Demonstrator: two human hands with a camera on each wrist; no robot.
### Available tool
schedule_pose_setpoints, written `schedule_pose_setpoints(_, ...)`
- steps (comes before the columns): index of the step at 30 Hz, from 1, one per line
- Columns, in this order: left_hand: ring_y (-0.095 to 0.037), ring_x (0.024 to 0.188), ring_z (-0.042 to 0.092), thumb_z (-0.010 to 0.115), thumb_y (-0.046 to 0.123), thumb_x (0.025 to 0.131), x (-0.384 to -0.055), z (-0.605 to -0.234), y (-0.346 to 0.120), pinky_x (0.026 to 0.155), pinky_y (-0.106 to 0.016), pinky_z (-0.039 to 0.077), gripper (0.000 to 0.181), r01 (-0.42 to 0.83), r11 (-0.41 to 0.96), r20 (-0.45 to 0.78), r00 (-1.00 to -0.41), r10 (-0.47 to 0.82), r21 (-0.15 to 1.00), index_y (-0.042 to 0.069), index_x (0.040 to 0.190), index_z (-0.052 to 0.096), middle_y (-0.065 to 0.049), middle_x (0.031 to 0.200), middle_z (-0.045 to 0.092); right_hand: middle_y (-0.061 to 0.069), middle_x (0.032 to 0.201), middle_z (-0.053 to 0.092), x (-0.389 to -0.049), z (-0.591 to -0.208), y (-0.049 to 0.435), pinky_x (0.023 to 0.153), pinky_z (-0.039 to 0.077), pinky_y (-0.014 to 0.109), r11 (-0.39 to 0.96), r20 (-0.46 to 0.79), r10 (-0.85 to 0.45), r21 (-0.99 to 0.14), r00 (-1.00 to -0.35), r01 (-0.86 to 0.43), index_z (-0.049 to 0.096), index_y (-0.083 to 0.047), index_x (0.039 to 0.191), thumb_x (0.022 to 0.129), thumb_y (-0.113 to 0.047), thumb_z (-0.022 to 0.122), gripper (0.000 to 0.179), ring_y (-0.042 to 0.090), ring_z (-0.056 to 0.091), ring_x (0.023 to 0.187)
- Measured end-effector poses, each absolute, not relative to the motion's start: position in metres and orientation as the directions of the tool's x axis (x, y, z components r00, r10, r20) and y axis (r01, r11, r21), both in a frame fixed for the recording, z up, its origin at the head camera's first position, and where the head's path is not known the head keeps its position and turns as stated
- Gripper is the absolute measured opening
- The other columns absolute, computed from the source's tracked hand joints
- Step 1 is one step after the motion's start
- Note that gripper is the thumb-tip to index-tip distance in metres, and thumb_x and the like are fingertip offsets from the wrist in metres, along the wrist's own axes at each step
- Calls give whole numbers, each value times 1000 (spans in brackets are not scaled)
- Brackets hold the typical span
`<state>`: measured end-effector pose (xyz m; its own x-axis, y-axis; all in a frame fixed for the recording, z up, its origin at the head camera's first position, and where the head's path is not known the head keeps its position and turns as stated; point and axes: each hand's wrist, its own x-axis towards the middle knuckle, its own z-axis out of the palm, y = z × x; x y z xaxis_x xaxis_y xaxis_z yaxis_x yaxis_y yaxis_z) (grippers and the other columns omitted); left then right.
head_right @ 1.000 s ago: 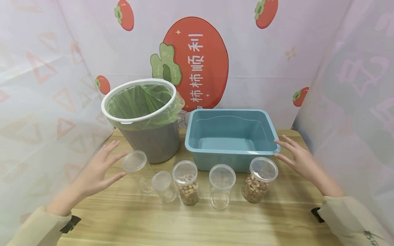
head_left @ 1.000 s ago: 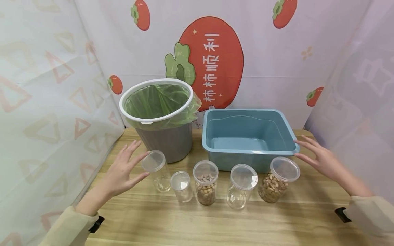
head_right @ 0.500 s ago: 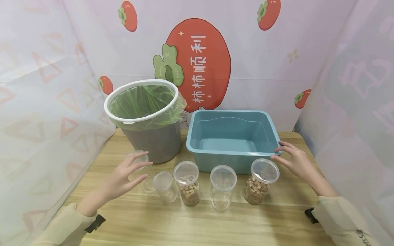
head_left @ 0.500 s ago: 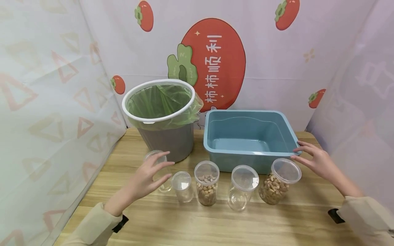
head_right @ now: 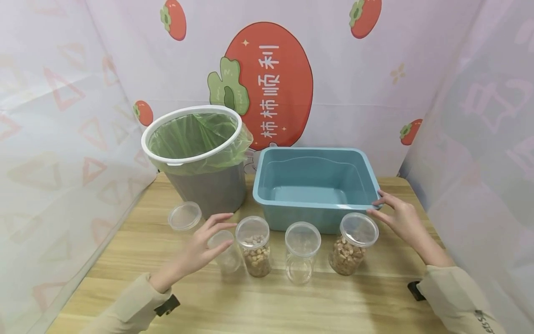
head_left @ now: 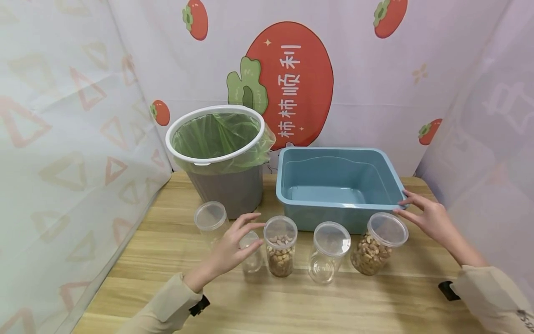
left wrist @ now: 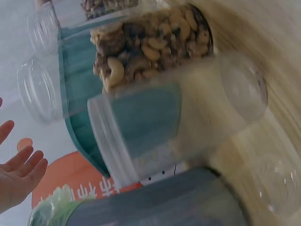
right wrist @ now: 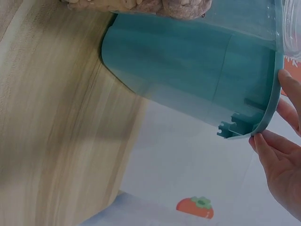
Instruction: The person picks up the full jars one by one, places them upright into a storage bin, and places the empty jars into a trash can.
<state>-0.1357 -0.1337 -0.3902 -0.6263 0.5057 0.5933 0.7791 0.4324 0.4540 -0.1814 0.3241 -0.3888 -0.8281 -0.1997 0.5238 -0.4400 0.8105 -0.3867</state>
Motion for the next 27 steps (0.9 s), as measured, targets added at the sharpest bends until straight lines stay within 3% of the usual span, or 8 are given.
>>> schedule_pose_setpoints(4,-28,115,43,66,11,78,-135,-397,-122,88,-39,41,35,739,423,555,-673,489,524,4,111,57,-13,128,40,26,113,53,-180,-387,322,45,29,17,811,506,-189,-402,-842,-424,63,-8,78,70,-17,73,16,45,53,90)
schedule_pose_setpoints(9,-29,118,40,67,14,78,-135,-402,-111,91,-41,39,38,706,402,529,-706,472,583,6,114,55,-14,132,35,25,114,53,-180,-387,322,45,28,17,815,494,-179,-410,-851,-410,64,-8,79,71,-18,72,15,42,53,93)
schedule_pose_setpoints(12,-30,117,42,68,14,77,-136,-407,-107,91,-40,39,40,707,404,540,-706,459,581,5,114,55,-15,131,34,24,114,54,-180,-388,323,47,29,16,813,494,-171,-419,-853,-405,63,-10,79,72,-19,72,14,16,52,102)
schedule_pose_setpoints(16,-30,117,42,69,19,76,-137,-412,-102,91,-40,40,43,685,427,526,-727,440,590,7,114,55,-15,132,34,23,114,54,-180,-389,324,46,30,16,805,496,-165,-432,-853,-407,63,-11,78,71,-20,72,14,-14,38,100)
schedule_pose_setpoints(27,-25,110,48,73,22,72,-134,-422,-94,85,-42,43,51,600,430,463,-797,387,674,13,117,52,-9,127,40,22,110,57,-181,-390,325,48,30,14,805,498,-159,-434,-852,-404,64,-10,79,70,-21,73,16,-25,30,93)
